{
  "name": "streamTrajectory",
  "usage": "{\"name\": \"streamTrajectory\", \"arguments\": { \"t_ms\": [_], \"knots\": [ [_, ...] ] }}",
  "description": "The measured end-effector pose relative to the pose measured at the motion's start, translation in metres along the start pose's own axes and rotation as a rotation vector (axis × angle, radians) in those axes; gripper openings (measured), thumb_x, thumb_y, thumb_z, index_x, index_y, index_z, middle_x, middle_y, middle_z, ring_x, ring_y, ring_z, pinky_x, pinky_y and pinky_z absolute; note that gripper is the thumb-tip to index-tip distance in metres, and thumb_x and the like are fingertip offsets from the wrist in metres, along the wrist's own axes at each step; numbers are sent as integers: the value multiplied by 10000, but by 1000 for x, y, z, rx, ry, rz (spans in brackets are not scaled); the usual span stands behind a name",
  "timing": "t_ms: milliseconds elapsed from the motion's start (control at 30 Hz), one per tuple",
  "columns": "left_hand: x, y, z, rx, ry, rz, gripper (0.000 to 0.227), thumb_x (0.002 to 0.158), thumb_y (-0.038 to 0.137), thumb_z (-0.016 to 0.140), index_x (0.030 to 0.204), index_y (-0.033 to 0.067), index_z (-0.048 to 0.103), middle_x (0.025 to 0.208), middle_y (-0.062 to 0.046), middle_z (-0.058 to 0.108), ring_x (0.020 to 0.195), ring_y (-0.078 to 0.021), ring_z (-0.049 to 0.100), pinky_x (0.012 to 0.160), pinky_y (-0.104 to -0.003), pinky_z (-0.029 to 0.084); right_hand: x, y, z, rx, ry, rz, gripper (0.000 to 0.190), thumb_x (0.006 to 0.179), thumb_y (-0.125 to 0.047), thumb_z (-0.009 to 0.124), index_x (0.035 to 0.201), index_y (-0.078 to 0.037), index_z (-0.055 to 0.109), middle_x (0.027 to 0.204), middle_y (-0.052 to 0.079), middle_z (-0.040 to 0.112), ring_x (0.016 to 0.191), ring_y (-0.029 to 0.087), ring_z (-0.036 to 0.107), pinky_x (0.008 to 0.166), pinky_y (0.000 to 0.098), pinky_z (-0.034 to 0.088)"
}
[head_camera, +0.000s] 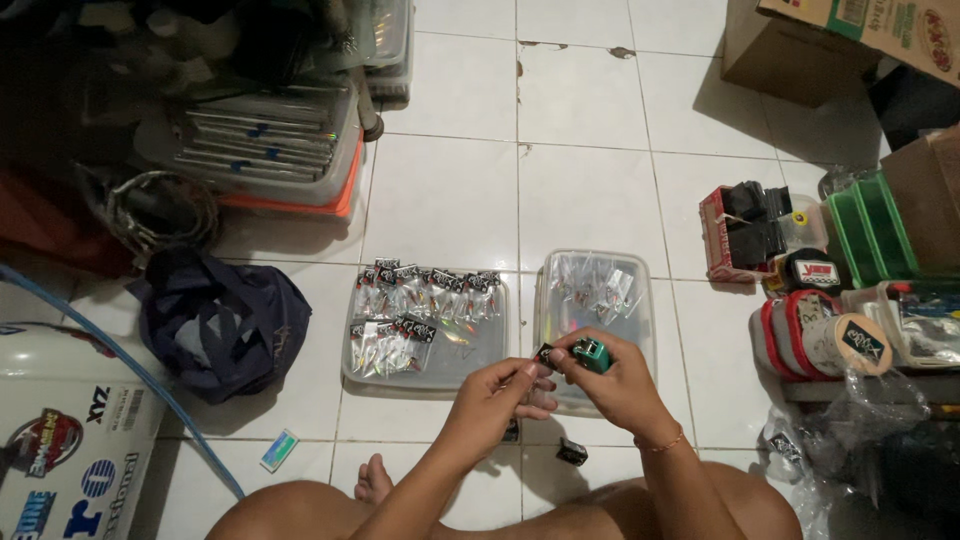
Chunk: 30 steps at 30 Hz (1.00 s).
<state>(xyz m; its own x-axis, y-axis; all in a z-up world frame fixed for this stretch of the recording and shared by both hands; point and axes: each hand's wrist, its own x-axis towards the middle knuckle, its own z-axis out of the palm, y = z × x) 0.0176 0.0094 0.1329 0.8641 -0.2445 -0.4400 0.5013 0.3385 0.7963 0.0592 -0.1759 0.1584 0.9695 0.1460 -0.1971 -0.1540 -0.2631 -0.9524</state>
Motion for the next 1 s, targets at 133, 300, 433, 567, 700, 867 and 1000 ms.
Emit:
{"name": "streamTrajectory", "arguments": {
  "t_ms": [133, 300, 433, 567, 700, 867, 1000],
  "knots": [
    [0, 1, 0, -3, -9, 1, 311, 1025, 202, 574, 1158, -36, 722, 1039, -181, 756, 836, -297, 789, 746, -329, 678, 0, -2, 1, 48, 1, -4, 118, 867, -143, 806, 877, -35, 759, 844, 64, 751, 640, 143, 641, 598, 259, 544],
    [2, -2, -1, 14, -28, 5, 308, 1026, 202, 571, 1152, -31, 728, 1017, -156, 755, 827, -246, 754, 768, -340, 692, -2, -10, 3, -10, -34, -28, 145, 875, -189, 799, 851, -53, 755, 751, 41, 723, 647, 130, 638, 609, 262, 539],
    [-2, 4, 3, 23, -2, 0, 297, 1014, 207, 591, 1125, -26, 738, 1024, -142, 758, 812, -249, 760, 754, -356, 703, 0, -4, 3, -33, -52, -41, 166, 889, -222, 785, 855, -62, 757, 745, 27, 710, 648, 117, 619, 608, 254, 514],
    [0, 3, 2, 20, 146, -4, 218, 968, 132, 684, 1095, -27, 761, 977, -183, 773, 867, -287, 800, 562, -341, 677, 0, -3, 3, -4, -73, -43, 161, 889, -216, 789, 883, -58, 762, 781, 23, 722, 684, 94, 608, 617, 235, 488],
    [0, 5, 6, -84, 259, 21, 160, 953, 71, 705, 1043, -56, 745, 879, -182, 724, 776, -335, 797, 617, -384, 696, 0, -11, 6, 43, -13, -6, 136, 881, -159, 782, 952, -44, 800, 858, 45, 774, 626, 142, 619, 622, 266, 538],
    [1, 2, 5, -66, 328, 20, 207, 930, 112, 726, 1078, -30, 756, 924, -194, 730, 819, -323, 804, 609, -394, 710, 2, -8, 2, 60, 21, 67, 152, 874, -185, 800, 907, -38, 785, 775, 57, 731, 605, 152, 628, 600, 274, 530],
    [3, 1, 7, -90, 360, 22, 184, 922, 93, 737, 1054, -33, 756, 932, -199, 739, 801, -329, 799, 585, -399, 703, 0, -10, 3, 41, 42, 82, 145, 864, -182, 812, 856, -43, 768, 757, 65, 739, 597, 152, 636, 598, 277, 534]
  ]
}}
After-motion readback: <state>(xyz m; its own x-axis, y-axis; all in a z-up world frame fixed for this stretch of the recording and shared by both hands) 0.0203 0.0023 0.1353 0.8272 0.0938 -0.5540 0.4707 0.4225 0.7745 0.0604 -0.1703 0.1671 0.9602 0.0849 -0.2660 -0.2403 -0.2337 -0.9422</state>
